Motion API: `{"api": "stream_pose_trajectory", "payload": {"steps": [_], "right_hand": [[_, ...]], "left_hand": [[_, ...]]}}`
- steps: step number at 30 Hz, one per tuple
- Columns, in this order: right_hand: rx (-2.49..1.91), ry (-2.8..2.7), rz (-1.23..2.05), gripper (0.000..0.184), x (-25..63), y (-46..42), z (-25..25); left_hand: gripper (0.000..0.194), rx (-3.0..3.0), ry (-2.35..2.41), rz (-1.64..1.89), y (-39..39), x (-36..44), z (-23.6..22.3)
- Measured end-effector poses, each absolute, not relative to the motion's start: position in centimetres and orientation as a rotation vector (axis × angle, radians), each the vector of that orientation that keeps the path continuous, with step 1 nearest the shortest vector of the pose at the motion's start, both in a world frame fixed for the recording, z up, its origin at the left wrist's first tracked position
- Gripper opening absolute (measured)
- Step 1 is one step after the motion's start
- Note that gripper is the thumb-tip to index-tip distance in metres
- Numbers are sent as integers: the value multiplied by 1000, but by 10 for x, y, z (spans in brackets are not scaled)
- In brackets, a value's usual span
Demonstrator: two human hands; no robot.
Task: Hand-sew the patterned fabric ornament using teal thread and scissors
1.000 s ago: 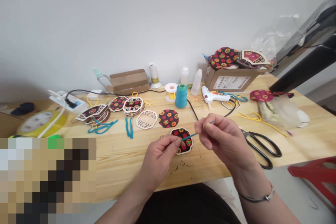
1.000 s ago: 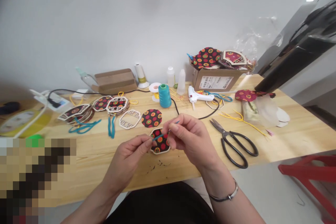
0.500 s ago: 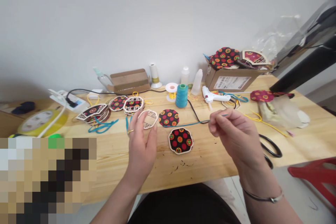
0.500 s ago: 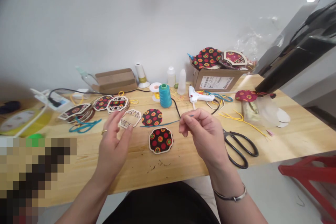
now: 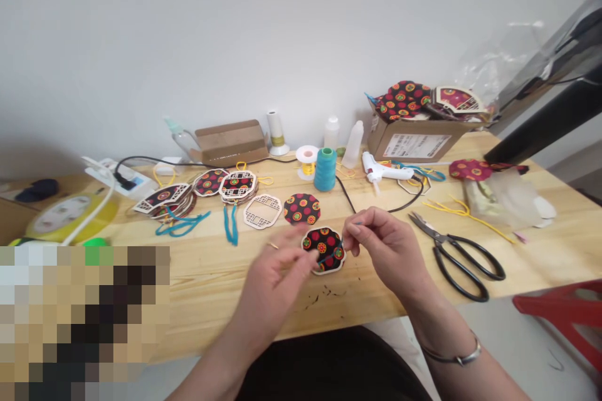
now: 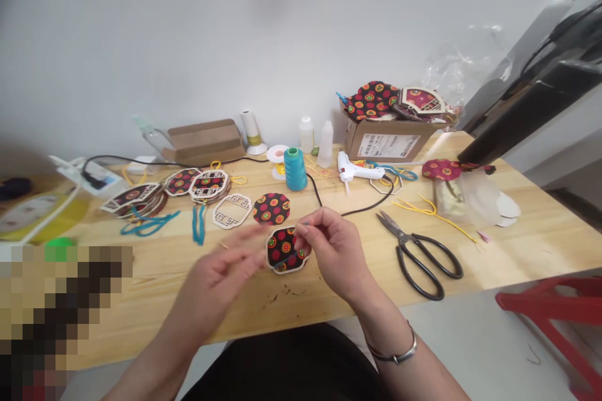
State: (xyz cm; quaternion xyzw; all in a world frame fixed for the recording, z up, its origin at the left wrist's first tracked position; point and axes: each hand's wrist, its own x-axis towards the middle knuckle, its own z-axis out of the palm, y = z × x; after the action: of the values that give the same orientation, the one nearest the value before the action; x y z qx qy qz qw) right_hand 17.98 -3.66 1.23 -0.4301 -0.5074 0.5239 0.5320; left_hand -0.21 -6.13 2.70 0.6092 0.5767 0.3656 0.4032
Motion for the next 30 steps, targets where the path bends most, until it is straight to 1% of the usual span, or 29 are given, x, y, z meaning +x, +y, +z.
{"api": "stream_pose_trajectory", "payload": {"steps": [2, 3, 5, 6, 7, 8, 9, 10, 11, 14, 16, 20, 22, 25, 30], "right_hand": [[-1026, -1202, 1232, 14, 182, -36, 12], [-1028, -1197, 1215, 14, 183, -36, 11], [-1032, -1185, 1161, 13, 186, -35, 12], [-1031, -1177, 1134, 12, 187, -35, 12], [-1027, -1169, 1112, 11, 188, -34, 13], [-1022, -1162, 1098, 10, 188, -34, 14], [-1018, -1158, 1092, 10, 188, -34, 15], [-1015, -1158, 1093, 10, 187, -34, 16], [-1014, -1163, 1099, 10, 186, -34, 17], [-1014, -1200, 1116, 11, 181, -38, 22], [-1015, -1254, 1120, 12, 178, -43, 25], [-1042, -1561, 1051, 11, 174, -60, 28], [-1021, -1795, 1010, 15, 173, -68, 29], [-982, -2054, 984, 18, 173, -78, 29], [-981, -2287, 1054, 22, 170, -83, 33]], "left_hand": [[9, 1635, 1736, 1284, -55, -14, 29], [20, 1623, 1806, 1395, -52, -20, 30], [50, 1554, 1874, 1546, -49, -30, 34], [60, 1533, 1892, 1619, -49, -33, 36], [64, 1520, 1895, 1681, -50, -34, 38], [60, 1518, 1876, 1714, -52, -33, 39], [51, 1507, 1831, 1702, -56, -31, 40], [32, 1489, 1748, 1624, -59, -28, 41], [17, 1433, 1619, 1448, -63, -23, 41], [31, 1006, 1136, 768, -73, -6, 37], [33, 682, 955, 595, -76, 6, 31], [41, 365, 752, 583, -75, 17, 21], [35, 337, 728, 635, -74, 17, 19], [19, 374, 758, 748, -73, 15, 18], [14, 425, 875, 809, -69, 14, 19]]}}
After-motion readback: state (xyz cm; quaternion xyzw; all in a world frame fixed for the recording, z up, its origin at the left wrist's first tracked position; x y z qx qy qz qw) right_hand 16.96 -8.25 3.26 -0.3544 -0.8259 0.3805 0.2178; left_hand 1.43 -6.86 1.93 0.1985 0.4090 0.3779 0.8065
